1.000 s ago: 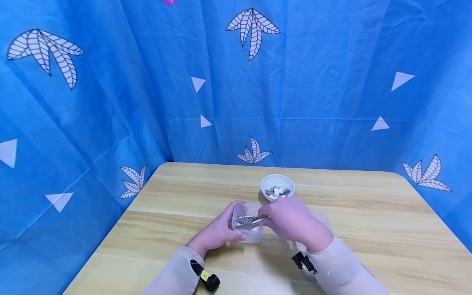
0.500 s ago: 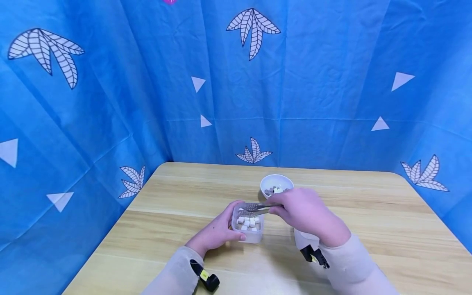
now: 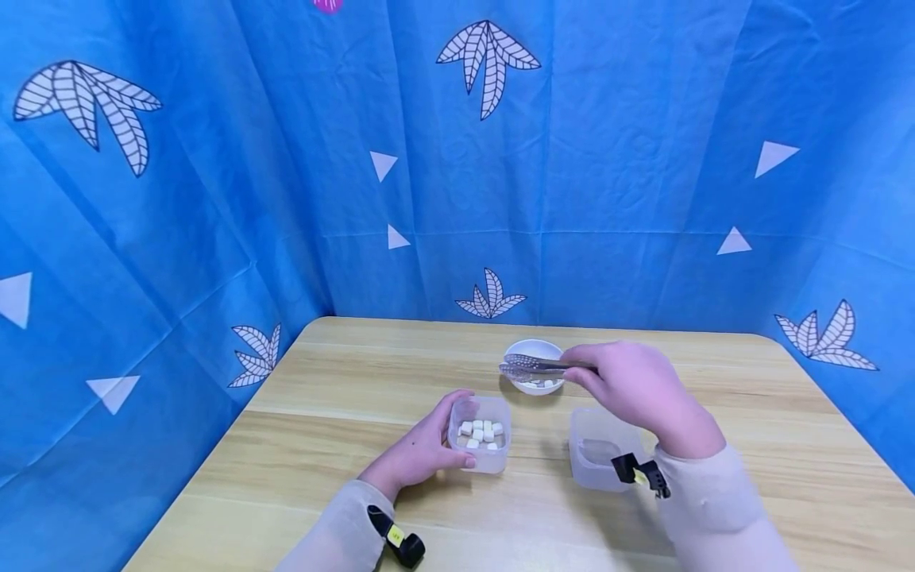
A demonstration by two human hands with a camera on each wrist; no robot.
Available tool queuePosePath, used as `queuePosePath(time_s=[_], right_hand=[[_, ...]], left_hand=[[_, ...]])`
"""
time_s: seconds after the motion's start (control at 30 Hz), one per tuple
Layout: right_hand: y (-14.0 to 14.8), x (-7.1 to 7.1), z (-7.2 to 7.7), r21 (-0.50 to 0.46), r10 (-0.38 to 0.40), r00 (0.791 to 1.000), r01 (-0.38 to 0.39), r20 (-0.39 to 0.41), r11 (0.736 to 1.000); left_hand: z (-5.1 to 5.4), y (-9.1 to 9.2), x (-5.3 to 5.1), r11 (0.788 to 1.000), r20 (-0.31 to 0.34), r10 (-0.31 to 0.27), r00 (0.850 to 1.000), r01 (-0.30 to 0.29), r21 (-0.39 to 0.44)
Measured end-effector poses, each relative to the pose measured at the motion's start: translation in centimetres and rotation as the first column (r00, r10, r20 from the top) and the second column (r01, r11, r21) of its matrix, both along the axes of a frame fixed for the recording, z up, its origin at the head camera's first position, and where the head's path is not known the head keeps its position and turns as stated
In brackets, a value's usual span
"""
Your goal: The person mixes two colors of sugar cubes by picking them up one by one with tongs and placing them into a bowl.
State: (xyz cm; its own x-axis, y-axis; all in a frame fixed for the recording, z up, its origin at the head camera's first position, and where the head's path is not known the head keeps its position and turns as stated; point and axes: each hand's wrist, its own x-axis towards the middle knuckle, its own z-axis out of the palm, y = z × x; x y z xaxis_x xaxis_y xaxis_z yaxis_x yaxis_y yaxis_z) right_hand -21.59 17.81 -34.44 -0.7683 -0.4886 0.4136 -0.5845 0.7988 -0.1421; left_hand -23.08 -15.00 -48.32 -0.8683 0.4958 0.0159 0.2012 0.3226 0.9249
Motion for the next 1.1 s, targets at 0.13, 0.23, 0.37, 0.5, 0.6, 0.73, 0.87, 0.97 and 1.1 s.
queuePosePath(time_s=[0.13,0.23,0.37,0.5,0.6,0.73,0.87,0.97,1.1], right_hand=[[1.3,-0.5,0.0,0.014,-0.055,0.998,0.054,0.027,0.998],[2.2,-0.9,0.0,0.03,-0.101,0.993,0.099,0.056,0.995],[3.3,-1.5,-0.3,0.055,-0.161,0.981,0.156,0.111,0.986],[4.1,-1.7,-0.4,0.065,-0.2,0.969,0.192,0.146,0.979],[4.3,-1.7,-0.3,0.068,-0.216,0.961,0.208,0.17,0.976],[4.4,-1.7,-0.2,0.072,-0.229,0.956,0.219,0.184,0.973],[4.0,-1.3,-0.1,0.066,-0.215,0.961,0.207,0.173,0.976],[3.4,-0.7,0.2,0.06,-0.177,0.973,0.17,0.148,0.984],[2.1,-0.1,0.5,0.043,-0.101,0.988,0.097,0.113,0.994]], left_hand=[[0.0,0.0,0.0,1.0,0.007,-0.001,1.0,0.001,0.012],[0.0,0.1,0.0,1.0,0.012,-0.004,1.0,0.004,0.019],[0.0,0.0,0.0,1.0,0.013,-0.005,1.0,0.005,0.019],[0.0,0.1,0.1,1.0,0.006,0.002,1.0,-0.002,0.006],[0.0,0.1,0.1,1.0,0.004,0.008,1.0,-0.008,-0.001],[-0.1,0.1,0.0,1.0,-0.003,0.01,1.0,-0.01,-0.008],[-0.1,0.0,0.0,1.0,-0.01,0.01,1.0,-0.01,-0.015],[-0.2,0.0,0.0,1.0,-0.009,0.012,1.0,-0.012,-0.02],[-0.3,0.0,0.0,1.0,-0.008,0.013,1.0,-0.013,-0.018]])
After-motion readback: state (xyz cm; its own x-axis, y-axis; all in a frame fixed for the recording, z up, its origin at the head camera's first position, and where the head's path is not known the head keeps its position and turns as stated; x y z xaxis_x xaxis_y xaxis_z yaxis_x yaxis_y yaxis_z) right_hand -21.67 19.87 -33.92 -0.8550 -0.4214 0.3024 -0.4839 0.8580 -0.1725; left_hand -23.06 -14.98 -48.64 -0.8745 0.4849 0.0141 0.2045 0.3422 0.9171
